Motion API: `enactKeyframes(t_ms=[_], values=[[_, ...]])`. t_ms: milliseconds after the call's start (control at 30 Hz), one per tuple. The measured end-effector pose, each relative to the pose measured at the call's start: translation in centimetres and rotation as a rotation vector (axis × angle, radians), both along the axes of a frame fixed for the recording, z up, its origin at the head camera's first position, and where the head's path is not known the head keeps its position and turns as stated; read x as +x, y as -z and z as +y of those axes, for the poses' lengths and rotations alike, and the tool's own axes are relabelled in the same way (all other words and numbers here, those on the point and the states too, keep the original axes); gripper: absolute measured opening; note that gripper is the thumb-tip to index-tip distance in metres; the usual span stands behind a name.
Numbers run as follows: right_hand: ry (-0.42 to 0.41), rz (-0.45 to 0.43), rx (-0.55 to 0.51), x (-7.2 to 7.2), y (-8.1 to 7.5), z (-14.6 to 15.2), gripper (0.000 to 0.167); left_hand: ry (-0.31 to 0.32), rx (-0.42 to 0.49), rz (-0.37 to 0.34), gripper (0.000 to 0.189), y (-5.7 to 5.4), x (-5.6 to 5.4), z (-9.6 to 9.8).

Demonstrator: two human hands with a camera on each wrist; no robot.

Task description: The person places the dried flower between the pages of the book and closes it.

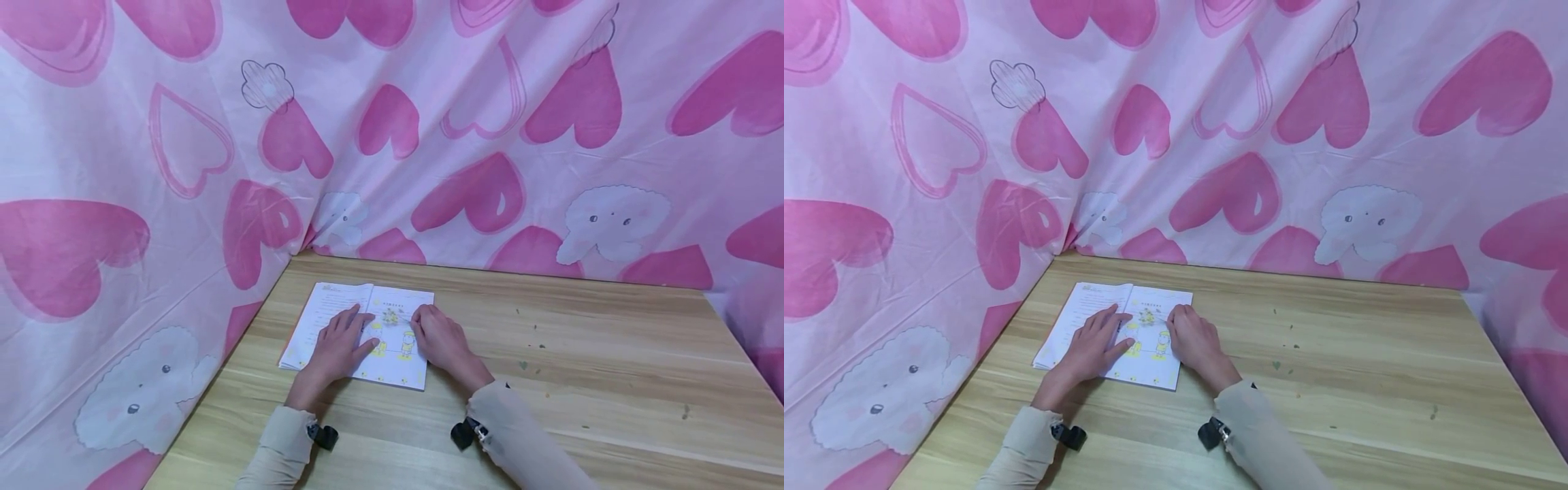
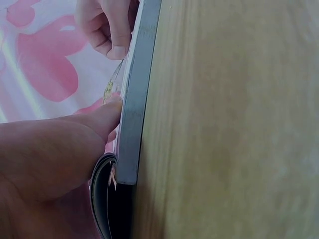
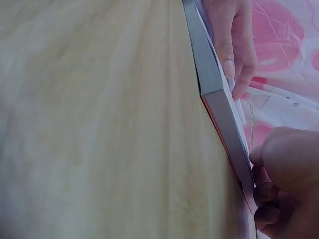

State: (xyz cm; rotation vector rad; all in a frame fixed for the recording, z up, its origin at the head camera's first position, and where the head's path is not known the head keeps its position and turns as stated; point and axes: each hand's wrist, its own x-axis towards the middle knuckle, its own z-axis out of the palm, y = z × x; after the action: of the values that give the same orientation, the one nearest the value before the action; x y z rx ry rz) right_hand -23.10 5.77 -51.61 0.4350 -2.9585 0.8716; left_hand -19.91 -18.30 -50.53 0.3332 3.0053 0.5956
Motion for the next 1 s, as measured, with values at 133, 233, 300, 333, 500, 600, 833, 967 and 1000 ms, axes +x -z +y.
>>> enactKeyframes(t_ms=[133, 233, 300, 333, 500, 600, 833, 967, 1000], values=[[0.005, -0.006, -0.016, 0.0, 0.1, 0.0, 0.007, -0.007, -0.008, 0.004, 0.065, 0.0, 0.0, 0.1], [-0.001, -0.011, -0.032, -0.1, 0.0, 0.2, 0.007, -0.008, -0.01, 0.004, 0.066, -0.1, 0.0, 0.2], [-0.009, -0.013, -0.044, -0.2, 0.0, 0.5, 0.007, -0.009, -0.01, 0.005, 0.066, -0.1, 0.0, 0.1], [-0.014, -0.017, -0.05, -0.3, 0.0, 0.7, 0.008, -0.01, -0.009, 0.004, 0.066, 0.0, 0.0, 0.1], [-0.009, -0.034, -0.062, -0.8, 0.0, 2.4, 0.024, -0.012, -0.002, -0.005, 0.065, 0.0, 0.1, 0.1], [-0.011, -0.052, -0.032, -1.2, -0.1, 3.6, 0.048, -0.012, 0.003, -0.003, 0.066, 0.0, 0.2, 0.0], [-0.109, -0.108, -0.005, -1.8, -0.6, 5.1, 0.069, -0.024, 0.025, 0.012, 0.063, 0.2, 0.4, 0.0], [-0.121, -0.114, -0.005, -1.8, -0.7, 5.1, 0.07, -0.045, 0.036, 0.038, 0.069, 0.6, 0.3, 0.0], [-0.124, -0.113, -0.003, -1.8, -0.7, 5.1, 0.07, -0.058, 0.04, 0.049, 0.072, 0.7, 0.3, 0.0]])
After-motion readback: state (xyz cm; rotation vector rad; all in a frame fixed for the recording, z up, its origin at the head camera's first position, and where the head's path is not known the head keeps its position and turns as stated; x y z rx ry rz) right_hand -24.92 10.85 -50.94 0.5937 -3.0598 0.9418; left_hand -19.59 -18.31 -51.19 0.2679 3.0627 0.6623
